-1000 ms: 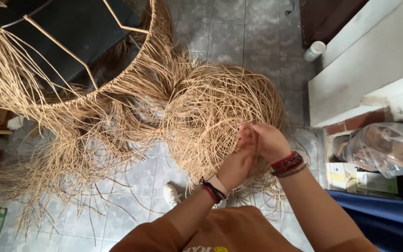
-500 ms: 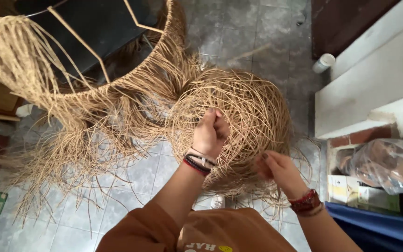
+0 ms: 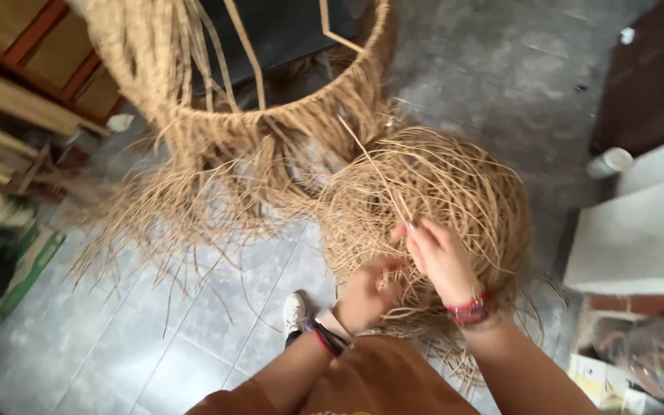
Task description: Weaving and knotting straw fibers onto a circular frame to create a decorative object
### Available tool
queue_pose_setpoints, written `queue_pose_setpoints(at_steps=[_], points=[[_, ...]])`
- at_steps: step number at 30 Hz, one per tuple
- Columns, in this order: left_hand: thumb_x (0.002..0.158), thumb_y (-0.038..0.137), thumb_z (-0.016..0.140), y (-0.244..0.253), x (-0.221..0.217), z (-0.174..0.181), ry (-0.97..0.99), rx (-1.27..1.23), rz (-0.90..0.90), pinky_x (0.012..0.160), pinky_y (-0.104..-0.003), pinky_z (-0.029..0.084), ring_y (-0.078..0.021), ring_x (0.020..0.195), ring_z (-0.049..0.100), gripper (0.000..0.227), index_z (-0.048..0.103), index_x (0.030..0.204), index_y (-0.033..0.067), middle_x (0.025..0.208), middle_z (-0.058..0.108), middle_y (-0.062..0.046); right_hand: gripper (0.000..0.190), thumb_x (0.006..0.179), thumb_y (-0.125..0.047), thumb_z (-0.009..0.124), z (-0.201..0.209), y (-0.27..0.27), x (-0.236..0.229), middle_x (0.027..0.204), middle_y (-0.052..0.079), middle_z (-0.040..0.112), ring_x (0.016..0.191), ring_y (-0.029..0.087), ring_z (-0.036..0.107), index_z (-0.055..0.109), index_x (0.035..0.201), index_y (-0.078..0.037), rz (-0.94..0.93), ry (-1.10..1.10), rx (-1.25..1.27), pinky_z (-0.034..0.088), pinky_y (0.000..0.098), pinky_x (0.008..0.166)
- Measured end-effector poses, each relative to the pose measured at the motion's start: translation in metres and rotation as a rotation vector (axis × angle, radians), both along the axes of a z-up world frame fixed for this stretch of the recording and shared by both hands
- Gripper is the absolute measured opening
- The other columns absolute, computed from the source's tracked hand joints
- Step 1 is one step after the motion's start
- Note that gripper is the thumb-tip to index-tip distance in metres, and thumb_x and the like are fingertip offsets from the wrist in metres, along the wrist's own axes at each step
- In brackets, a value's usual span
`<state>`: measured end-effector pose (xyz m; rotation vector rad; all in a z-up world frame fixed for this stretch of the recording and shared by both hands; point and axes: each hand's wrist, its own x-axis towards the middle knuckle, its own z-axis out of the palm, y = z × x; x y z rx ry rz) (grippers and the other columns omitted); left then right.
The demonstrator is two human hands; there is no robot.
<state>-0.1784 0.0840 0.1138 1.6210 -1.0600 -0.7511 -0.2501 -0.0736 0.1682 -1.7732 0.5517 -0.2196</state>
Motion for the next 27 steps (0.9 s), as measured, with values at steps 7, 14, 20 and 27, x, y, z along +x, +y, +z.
queue_pose_setpoints(at_steps=[7,14,20,27], points=[[0.108,0.019,0.041,0.032,0.093,0.061,0.974,-0.565,0.487,0.088,-0.038,0.054,-0.0250,0.089,0.069,0.023,0.061,0.104,0.0072,0.081,0.062,-0.005,0.035,0.104,-0.013,0.042,-0.011,0.046,-0.026,0.058,0.001,0.049,0.049,0.013,0.040,0.075,0.097,-0.006,0.232,0.192,-0.142,0.034,0.0269,0.052],[0.103,0.045,0.046,0.080,0.097,0.081,0.492,-0.353,0.387,0.115,-0.047,0.046,-0.0266,0.123,0.065,0.045,0.069,0.117,0.0089,0.131,0.070,-0.012,0.030,0.103,-0.016,0.044,0.020,0.096,0.031,0.077,0.009,0.083,0.042,0.012,0.068,0.070,0.107,-0.002,0.179,0.069,0.038,0.057,0.0222,0.038],[0.110,0.017,0.050,0.116,0.095,0.085,0.683,-0.483,0.246,0.046,-0.021,0.048,-0.0200,0.052,0.067,0.028,0.072,0.111,-0.0014,0.077,0.068,-0.015,0.033,0.102,-0.014,0.054,0.043,0.155,0.089,0.056,0.012,0.073,0.049,0.020,0.074,0.073,0.078,-0.003,0.069,0.025,0.025,0.061,0.0295,0.045],[0.112,0.014,0.047,0.151,0.139,0.095,0.712,-0.470,0.120,0.039,-0.018,0.042,-0.0168,0.041,0.062,0.028,0.066,0.099,-0.0011,0.050,0.055,-0.009,0.039,0.101,-0.015,0.055,0.054,0.191,0.124,0.050,0.009,0.073,0.046,0.019,0.074,0.072,0.067,-0.007,0.133,0.009,-0.049,0.061,0.0296,0.047]])
